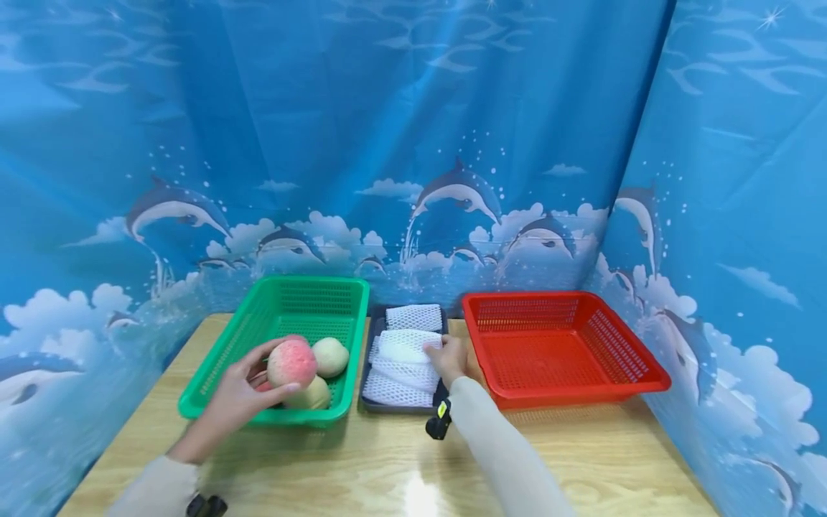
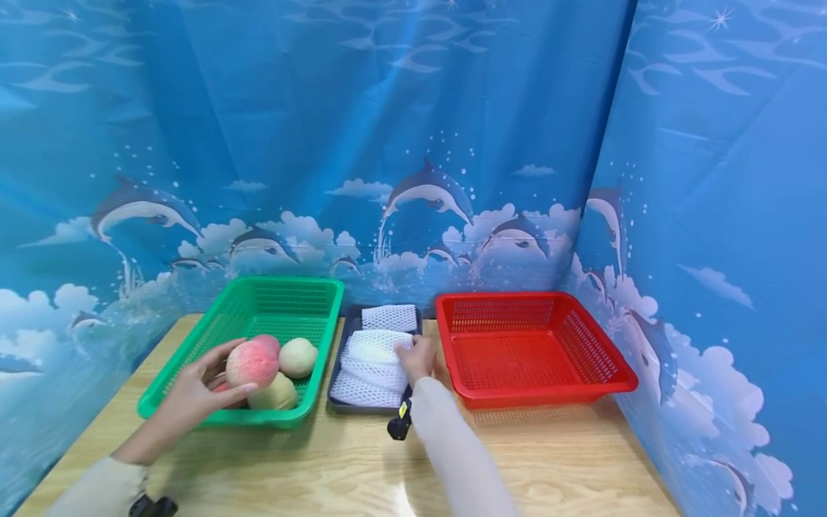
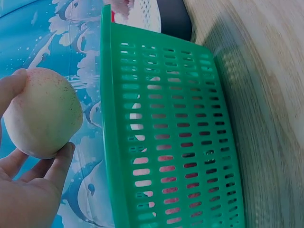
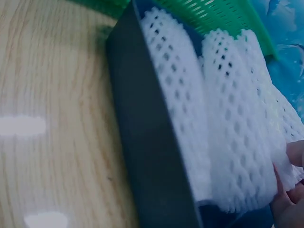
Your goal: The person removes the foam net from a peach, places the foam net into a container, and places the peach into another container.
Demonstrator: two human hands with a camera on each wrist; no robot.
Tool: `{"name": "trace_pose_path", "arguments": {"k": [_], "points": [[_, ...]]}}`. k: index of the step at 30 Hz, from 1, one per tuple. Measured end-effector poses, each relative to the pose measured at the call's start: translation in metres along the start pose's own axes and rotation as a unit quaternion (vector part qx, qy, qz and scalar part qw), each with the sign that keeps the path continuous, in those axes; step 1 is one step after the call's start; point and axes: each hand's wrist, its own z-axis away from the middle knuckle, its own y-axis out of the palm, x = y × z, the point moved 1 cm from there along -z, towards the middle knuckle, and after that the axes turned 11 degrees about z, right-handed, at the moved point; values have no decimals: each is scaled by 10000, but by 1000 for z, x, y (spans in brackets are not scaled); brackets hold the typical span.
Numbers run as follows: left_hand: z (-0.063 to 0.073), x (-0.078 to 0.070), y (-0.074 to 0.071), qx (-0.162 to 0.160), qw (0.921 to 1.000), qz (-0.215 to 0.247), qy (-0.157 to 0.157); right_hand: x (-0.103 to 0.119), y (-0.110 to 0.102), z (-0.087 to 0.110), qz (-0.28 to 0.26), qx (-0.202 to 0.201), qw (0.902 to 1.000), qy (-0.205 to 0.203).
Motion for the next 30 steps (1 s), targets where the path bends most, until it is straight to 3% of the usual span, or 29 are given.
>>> {"name": "trace_pose_path", "arguments": {"k": [7,19,26,30], "points": [[0,-3,-6,-31,10000,-74,-18,-6,8,5,644,-173,9971,-365],[-4,-14,-12,-53,9995,-291,52,-9,13,5,653,-451,9956,-506],[-6,-20,-13,27,9990,-356,254,-8,12,5,708,-292,9963,-378],[-9,-23,-15,38,9988,-296,376,-5,11,6,751,-250,9955,-527]]}}
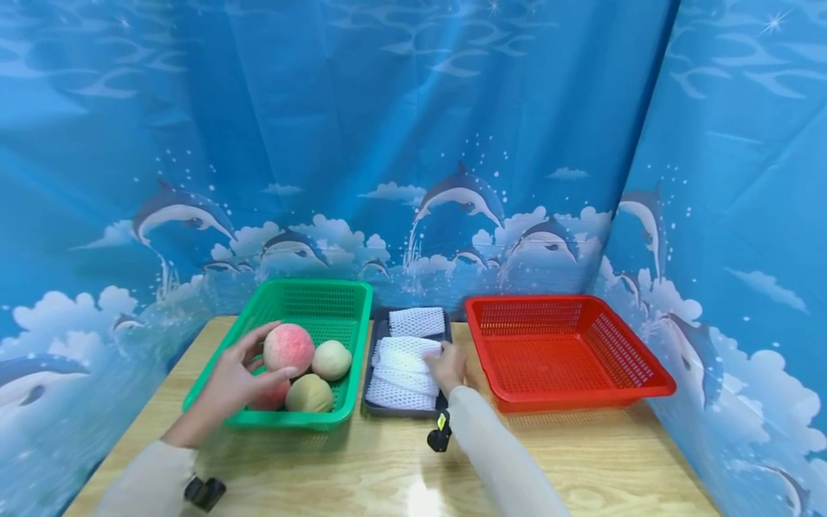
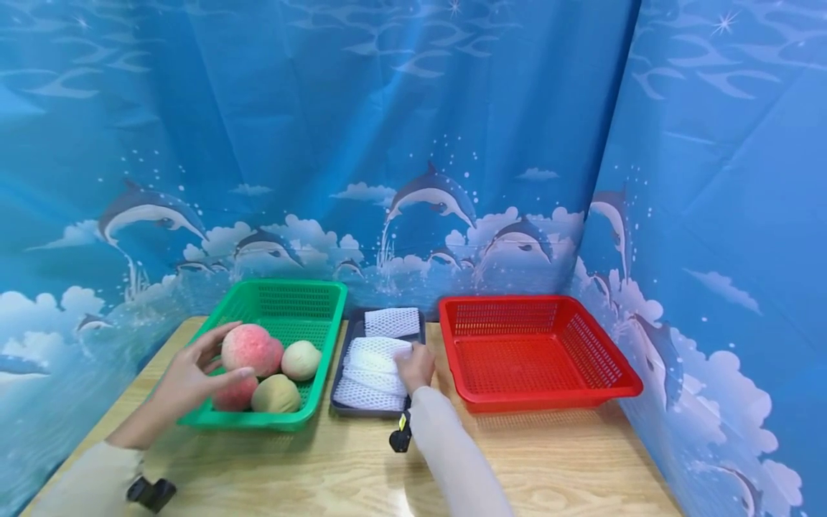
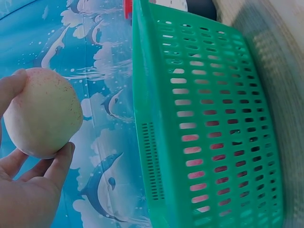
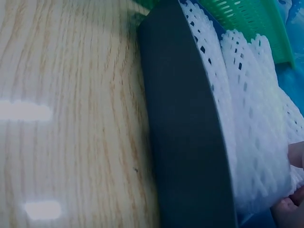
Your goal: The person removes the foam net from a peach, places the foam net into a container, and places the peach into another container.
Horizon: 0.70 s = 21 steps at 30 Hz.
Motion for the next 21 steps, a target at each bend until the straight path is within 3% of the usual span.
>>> {"name": "trace_pose_path", "arguments": {"k": [4,11,21], "points": [[-5,-3,-2,18,9999,-103,51,3,-2,0,-91,-53,9998,-174],[-21,-11,-6,-42,9993,-365,69,12,-11,-1,-392,37,9992,101],[-55,-28,-10,-369,9986,-387,25,25,-34,3,-759,45,9966,-305]]}}
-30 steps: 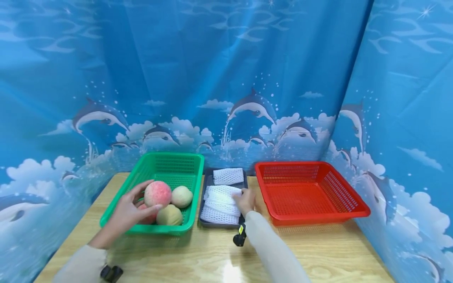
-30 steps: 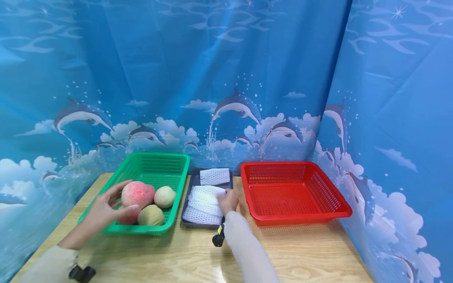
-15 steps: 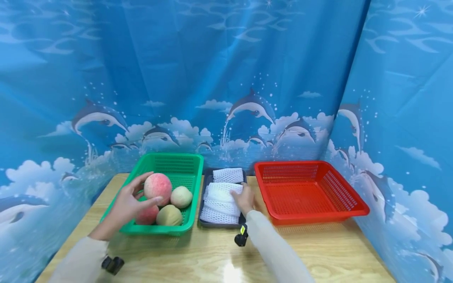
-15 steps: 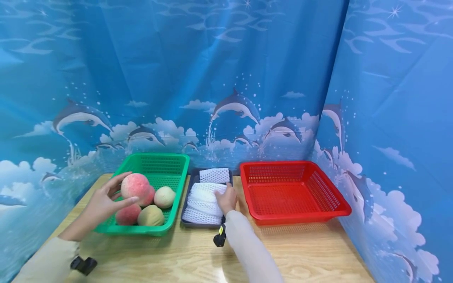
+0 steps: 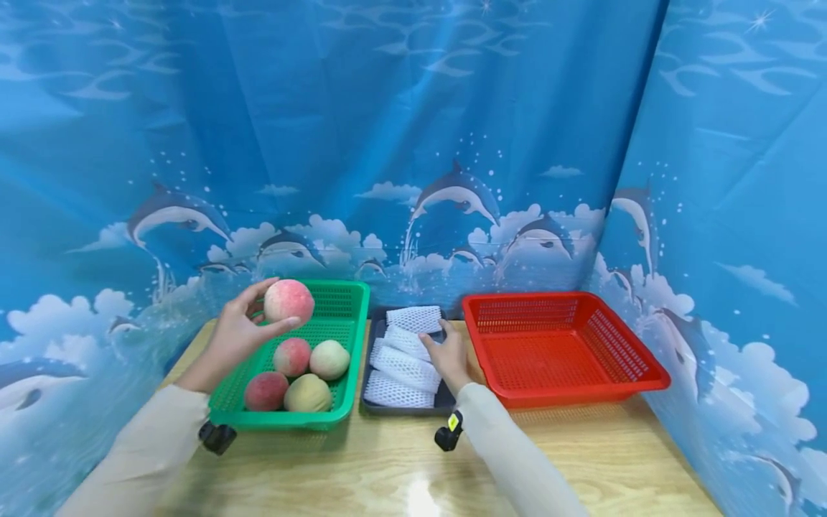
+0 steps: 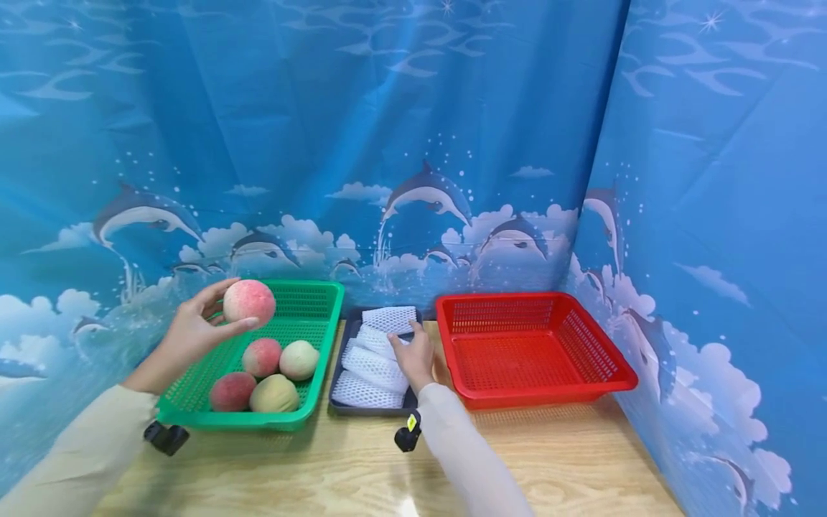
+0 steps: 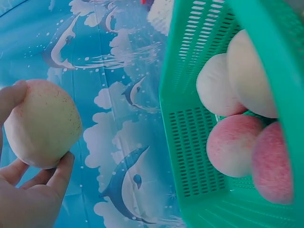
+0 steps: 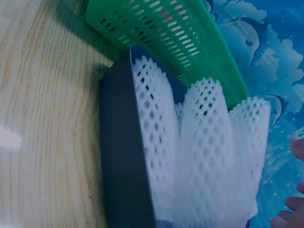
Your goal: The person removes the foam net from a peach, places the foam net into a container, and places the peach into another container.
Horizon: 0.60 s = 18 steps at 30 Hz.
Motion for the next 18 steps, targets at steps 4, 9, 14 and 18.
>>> {"name": "trace_pose_path", "arguments": {"k": [4,9,14,18], "points": [[-15,-1,2,-51,9998,30,-183,6,-10,3,-277,40,9992,-273],[-31,5,6,-67,9995,-137,-279,17,-27,9,-586,171,9962,-615],[-44,19,9,30,9994,-230,-261,23,-40,17,-733,314,9934,-831],[-50,30,14,106,9992,-81,-369,21,-49,22,-1000,294,9888,-1073]]}}
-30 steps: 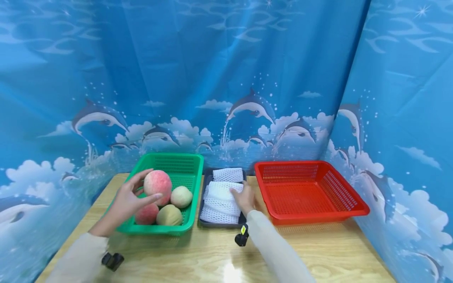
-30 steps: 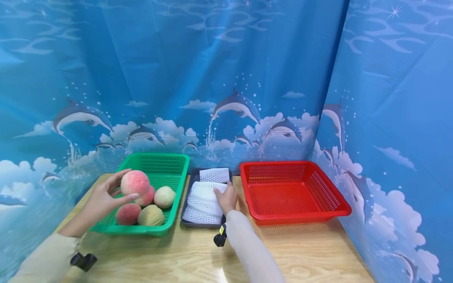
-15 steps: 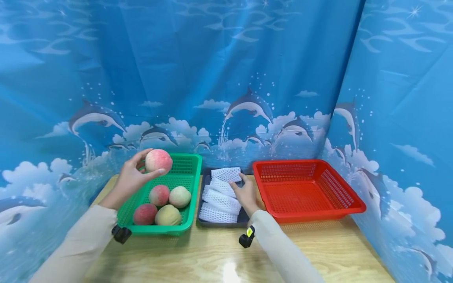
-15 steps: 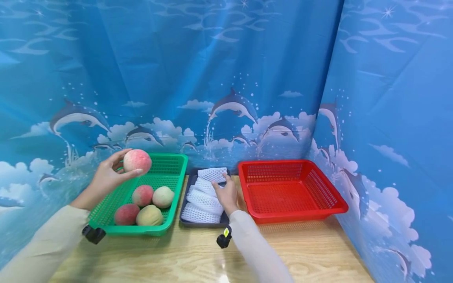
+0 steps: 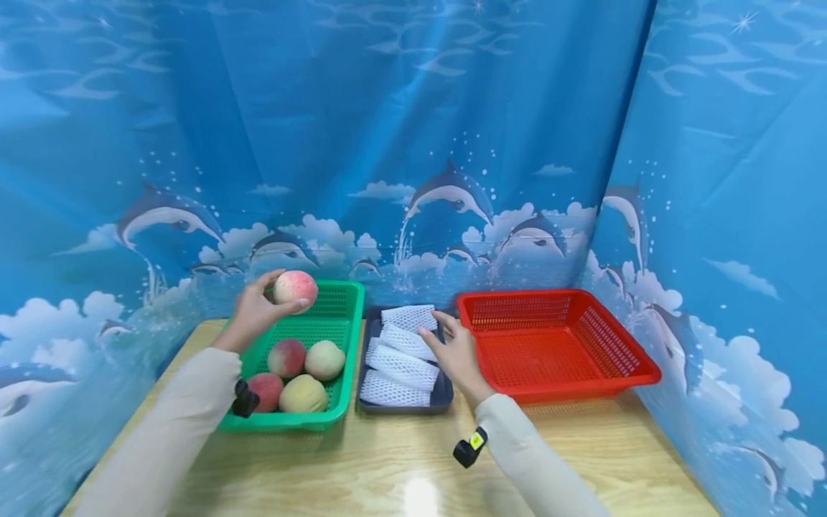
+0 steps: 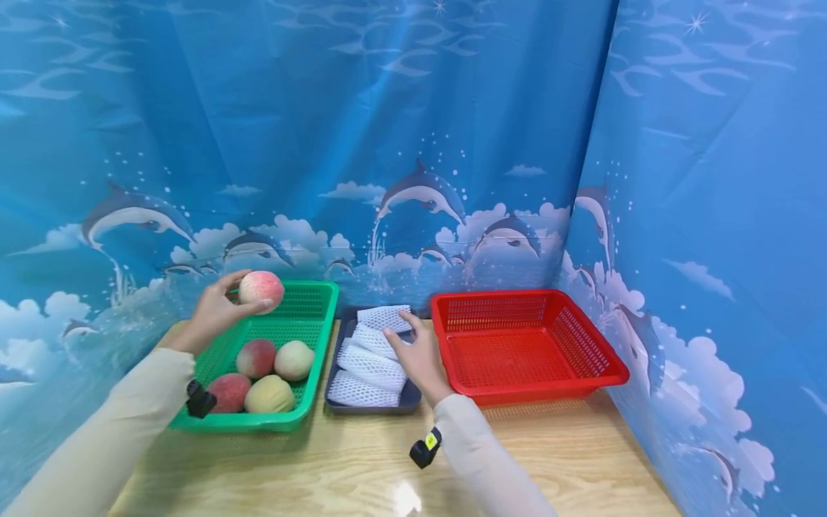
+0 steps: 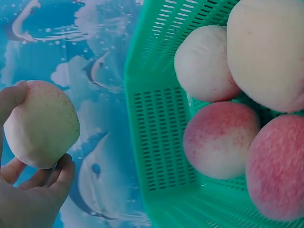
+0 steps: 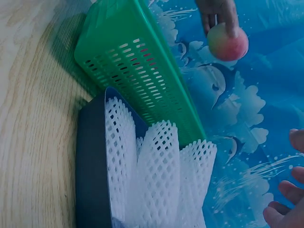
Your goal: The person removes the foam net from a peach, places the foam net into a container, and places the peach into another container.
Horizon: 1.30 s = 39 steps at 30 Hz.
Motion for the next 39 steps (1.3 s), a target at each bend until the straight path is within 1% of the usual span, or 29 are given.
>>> {"name": "trace_pose_path", "arguments": {"k": [4,7,10,13,18,20,22,25,28,31,33,36,39], "points": [[-5,8,8,-65,9991,270,-335,0,-8,7,-243,31,9997,62],[-8,12,15,-242,9968,424,-636,-1,-14,12,-362,53,9992,129],[-12,18,21,-453,9937,433,-926,-5,-20,16,-502,117,9984,248],[-16,24,29,-675,9893,457,-1210,-7,-27,20,-619,218,9969,428],[-19,39,44,-979,9786,683,-1674,5,-40,29,-526,239,9978,336],[-19,46,48,-1035,9755,735,-1798,7,-42,31,-424,204,9986,239],[-18,53,51,-1030,9742,741,-1866,0,-41,32,-424,210,9984,293],[-16,61,54,-968,9749,651,-1899,-13,-37,33,-369,211,9986,302],[-15,68,55,-771,9789,321,-1863,-23,-34,34,-414,187,9985,302],[-15,70,55,-404,9837,-100,-1751,-25,-36,36,-574,152,9978,289],[-15,70,56,-114,9854,-257,-1678,-25,-37,36,-642,145,9973,324],[-13,68,55,241,9854,-442,-1628,-26,-39,37,-671,180,9966,439],[-11,69,55,387,9823,-720,-1686,-25,-40,39,-620,189,9969,439]]}}
